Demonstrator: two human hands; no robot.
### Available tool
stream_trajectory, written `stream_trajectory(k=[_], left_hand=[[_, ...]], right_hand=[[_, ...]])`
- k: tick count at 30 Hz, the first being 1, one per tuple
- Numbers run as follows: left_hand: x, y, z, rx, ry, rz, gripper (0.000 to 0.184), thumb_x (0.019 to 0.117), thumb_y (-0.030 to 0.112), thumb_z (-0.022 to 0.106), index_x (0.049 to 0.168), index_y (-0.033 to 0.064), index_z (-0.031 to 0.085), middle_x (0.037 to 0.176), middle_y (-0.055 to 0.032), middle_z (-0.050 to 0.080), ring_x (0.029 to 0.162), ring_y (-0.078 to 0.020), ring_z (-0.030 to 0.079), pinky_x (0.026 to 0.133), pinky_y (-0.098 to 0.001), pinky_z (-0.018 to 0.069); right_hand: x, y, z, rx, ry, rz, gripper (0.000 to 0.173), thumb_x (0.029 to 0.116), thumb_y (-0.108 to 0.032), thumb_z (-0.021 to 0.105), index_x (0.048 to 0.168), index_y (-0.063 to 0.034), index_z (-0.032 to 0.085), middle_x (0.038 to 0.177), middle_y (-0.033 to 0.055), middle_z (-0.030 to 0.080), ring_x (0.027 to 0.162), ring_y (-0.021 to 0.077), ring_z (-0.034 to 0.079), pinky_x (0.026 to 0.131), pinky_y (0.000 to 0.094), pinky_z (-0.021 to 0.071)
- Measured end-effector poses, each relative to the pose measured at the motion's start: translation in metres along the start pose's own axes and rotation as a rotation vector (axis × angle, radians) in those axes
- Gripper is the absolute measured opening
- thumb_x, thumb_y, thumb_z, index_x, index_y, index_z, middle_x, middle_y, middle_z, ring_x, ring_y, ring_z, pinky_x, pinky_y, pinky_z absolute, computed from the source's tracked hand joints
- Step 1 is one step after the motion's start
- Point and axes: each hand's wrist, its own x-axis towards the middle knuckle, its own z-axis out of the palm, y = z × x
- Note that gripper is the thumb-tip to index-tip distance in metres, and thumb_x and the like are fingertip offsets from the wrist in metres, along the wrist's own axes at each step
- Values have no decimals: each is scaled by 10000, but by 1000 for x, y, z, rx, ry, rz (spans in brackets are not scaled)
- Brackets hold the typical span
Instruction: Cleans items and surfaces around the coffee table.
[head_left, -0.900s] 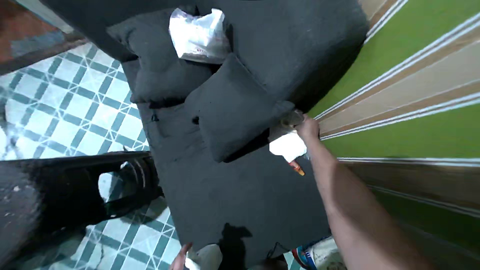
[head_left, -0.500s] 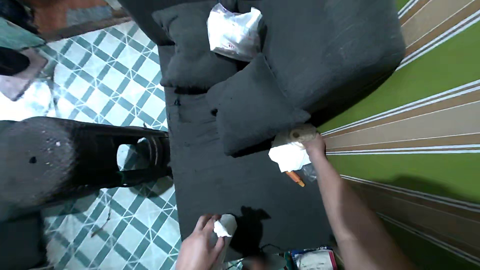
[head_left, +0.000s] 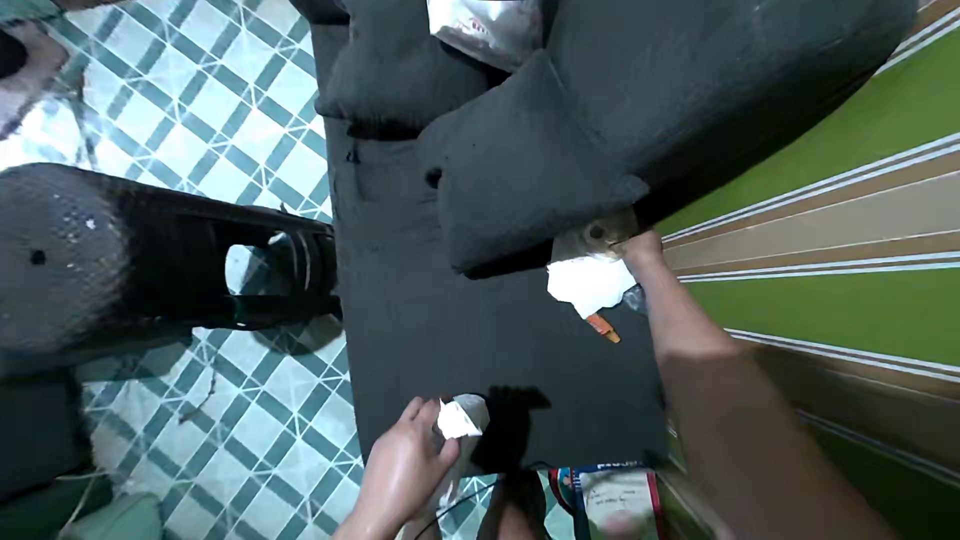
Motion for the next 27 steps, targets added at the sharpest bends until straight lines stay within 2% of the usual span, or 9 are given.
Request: stream_trajectory(k=[4, 7, 11, 14, 16, 19, 22, 24, 27], left_hand=[[9, 8, -21, -134, -31, 26, 359, 915, 257, 715, 1181, 16, 716, 1279, -181, 651, 1099, -347, 668, 947, -570, 533], [15, 19, -37, -209, -33, 83, 336, 926, 245, 724, 1209, 65, 717, 1392, -108, 623, 1188, -282, 649, 995, -538, 523], [22, 41, -55, -215, -146, 208, 652, 933, 206, 726, 1538, 235, 486, 1263, -86, 708, 1092, -263, 696, 955, -545, 545], [26, 57, -54, -154, -232, 308, 910, 905, 158, 755, 1651, 262, 246, 1150, -146, 739, 999, -343, 719, 882, -607, 549], [27, 52, -46, -191, -193, 291, 689, 920, 102, 733, 1550, 190, 469, 1168, -156, 733, 1064, -346, 707, 937, -609, 534], [23, 37, -33, -286, -63, 202, 241, 946, 87, 693, 1183, 78, 735, 1109, -129, 740, 1047, -297, 702, 935, -576, 536], [10, 19, -21, -267, 39, 34, 220, 970, 154, 686, 1175, 89, 734, 1105, -146, 738, 1047, -337, 701, 922, -623, 530], [2, 3, -17, -308, 143, -95, 221, 986, 168, 669, 1191, 104, 722, 1077, -155, 739, 1025, -361, 703, 891, -648, 525], [-10, -24, -8, -550, 322, -237, 209, 1005, 135, 645, 1198, 81, 705, 1055, -168, 731, 1003, -337, 695, 884, -617, 521]], right_hand=[[-67, -13, -23, 272, -219, -25, 530, 876, 51, 722, 1362, 58, 511, 1238, 220, 628, 1079, 279, 652, 924, 475, 567], [-125, -13, -48, 525, -482, -187, 430, 897, -10, 662, 1309, 0, 538, 1122, 91, 677, 990, 132, 681, 870, 344, 602], [-171, -45, -51, 403, -918, -445, 504, 747, -324, 845, 1132, -43, 682, 1016, 60, 741, 911, 136, 705, 824, 353, 606], [-196, -86, -29, 98, -1129, -733, 382, 788, -23, 740, 1164, 13, 691, 1017, 108, 734, 910, 166, 698, 854, 393, 583], [-201, -93, -15, 28, -1202, -784, 418, 791, 91, 717, 1204, 39, 677, 1079, 172, 725, 994, 234, 700, 927, 447, 560], [-204, -83, -22, 99, -1139, -644, 350, 822, 46, 691, 1168, 6, 668, 1030, 106, 719, 930, 149, 688, 869, 360, 580], [-198, -50, -33, 179, -943, -310, 323, 867, -3, 666, 1189, -1, 650, 1014, 73, 725, 901, 117, 700, 836, 333, 606], [-179, -12, -28, 82, -741, -125, 317, 931, -28, 664, 1241, 19, 619, 1066, 147, 709, 947, 213, 696, 847, 417, 599], [-152, 37, -1, -311, -525, -57, 445, 928, -43, 732, 1325, 92, 583, 1296, 313, 609, 1219, 445, 589, 1053, 603, 456]])
